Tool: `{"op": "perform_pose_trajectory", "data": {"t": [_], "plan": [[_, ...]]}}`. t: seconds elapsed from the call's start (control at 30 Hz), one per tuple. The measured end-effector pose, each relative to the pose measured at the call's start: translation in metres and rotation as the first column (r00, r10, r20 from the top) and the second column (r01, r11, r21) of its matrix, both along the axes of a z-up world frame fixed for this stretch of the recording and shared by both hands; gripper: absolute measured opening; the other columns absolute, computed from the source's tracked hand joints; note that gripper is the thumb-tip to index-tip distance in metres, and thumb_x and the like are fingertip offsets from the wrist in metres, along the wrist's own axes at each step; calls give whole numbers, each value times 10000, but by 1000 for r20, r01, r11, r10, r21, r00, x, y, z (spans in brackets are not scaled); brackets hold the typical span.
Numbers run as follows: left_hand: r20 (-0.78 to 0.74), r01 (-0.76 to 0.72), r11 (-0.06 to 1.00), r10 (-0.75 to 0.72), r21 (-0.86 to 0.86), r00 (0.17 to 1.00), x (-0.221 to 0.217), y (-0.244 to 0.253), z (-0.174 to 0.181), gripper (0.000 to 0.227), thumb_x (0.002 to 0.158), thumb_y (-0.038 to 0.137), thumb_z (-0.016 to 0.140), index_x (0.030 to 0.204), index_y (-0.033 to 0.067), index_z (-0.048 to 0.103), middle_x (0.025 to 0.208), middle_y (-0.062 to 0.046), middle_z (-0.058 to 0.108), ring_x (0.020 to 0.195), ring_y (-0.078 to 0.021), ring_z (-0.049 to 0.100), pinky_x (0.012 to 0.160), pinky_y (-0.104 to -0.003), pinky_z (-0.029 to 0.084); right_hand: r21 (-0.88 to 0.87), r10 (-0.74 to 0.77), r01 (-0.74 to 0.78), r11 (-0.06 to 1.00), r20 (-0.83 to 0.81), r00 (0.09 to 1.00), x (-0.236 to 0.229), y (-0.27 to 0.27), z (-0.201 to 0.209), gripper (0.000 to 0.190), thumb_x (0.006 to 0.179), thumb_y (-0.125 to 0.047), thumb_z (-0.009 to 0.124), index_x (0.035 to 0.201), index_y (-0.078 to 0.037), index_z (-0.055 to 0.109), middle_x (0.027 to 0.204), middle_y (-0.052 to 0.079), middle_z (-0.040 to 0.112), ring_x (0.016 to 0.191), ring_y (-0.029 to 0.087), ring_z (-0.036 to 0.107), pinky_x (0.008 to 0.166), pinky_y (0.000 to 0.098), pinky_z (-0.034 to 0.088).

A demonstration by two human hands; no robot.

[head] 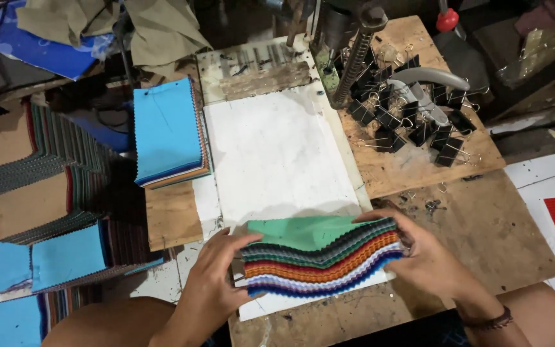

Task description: The person uses a drill press to create holes in stacks of colorful fabric. They align the fabric under the drill bit, operate the machine's lever to drill, and then move the fabric to a new position to repeat the process.

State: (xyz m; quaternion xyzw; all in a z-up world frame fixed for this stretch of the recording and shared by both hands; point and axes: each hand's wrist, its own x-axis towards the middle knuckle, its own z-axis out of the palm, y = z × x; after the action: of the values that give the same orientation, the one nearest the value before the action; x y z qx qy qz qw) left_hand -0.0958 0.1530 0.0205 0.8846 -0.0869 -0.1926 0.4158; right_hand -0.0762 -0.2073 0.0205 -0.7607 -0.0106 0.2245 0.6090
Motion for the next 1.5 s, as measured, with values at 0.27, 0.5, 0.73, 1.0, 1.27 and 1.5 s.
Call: {"op": "perform_pose_trajectory", "data": {"t": [0.27,0.5,0.73,1.0,1.27,1.5], "plan": [[-215,-288,957,289,34,933,32,-13,49,726,651,452,912,1327,318,683,1086,61,870,983,-98,818,851,-279,613,-108,-145,126,986,-190,971,23,3,24,639,736,-140,812,1359,-110,668,1239,103,821,1117,257,807,946,418,706],[-411,-382,921,379,78,829,68,-23,88,610,695,317,918,1272,225,743,1042,38,805,953,-107,730,858,-241,541,-135,77,-70,988,44,996,46,-1,26,643,822,-321,778,1406,-119,598,936,34,776,575,100,623,453,181,521],[-464,-301,953,271,10,843,97,-13,63,503,824,470,833,1098,168,537,714,-8,390,655,-153,388,681,-305,298,-297,-80,3,955,-250,965,76,18,42,871,772,-508,669,1528,-133,453,1555,45,484,1423,221,497,1191,420,396],[-383,-281,952,217,-121,898,102,-6,50,542,888,383,884,731,164,413,642,21,352,589,-139,347,622,-317,273,-234,-84,32,972,-217,973,83,25,43,771,783,-416,693,1490,-148,543,1472,53,674,1343,227,637,1179,407,455],[-245,-210,975,220,67,944,88,-10,84,165,1012,256,519,1063,155,640,1408,-17,744,1047,-221,808,768,-301,694,-413,373,104,905,886,275,78,0,-25,488,787,-130,874,1202,-100,619,1301,63,695,1269,256,636,1190,472,465],[703,351,678,-707,645,74,25,37,-17,182,1041,118,617,1222,109,629,1182,-133,692,1090,-291,678,905,-449,548,-696,694,9,718,716,74,14,-13,-11,275,999,-21,572,1269,-73,564,1449,170,544,1318,336,562,1100,543,489]]}}
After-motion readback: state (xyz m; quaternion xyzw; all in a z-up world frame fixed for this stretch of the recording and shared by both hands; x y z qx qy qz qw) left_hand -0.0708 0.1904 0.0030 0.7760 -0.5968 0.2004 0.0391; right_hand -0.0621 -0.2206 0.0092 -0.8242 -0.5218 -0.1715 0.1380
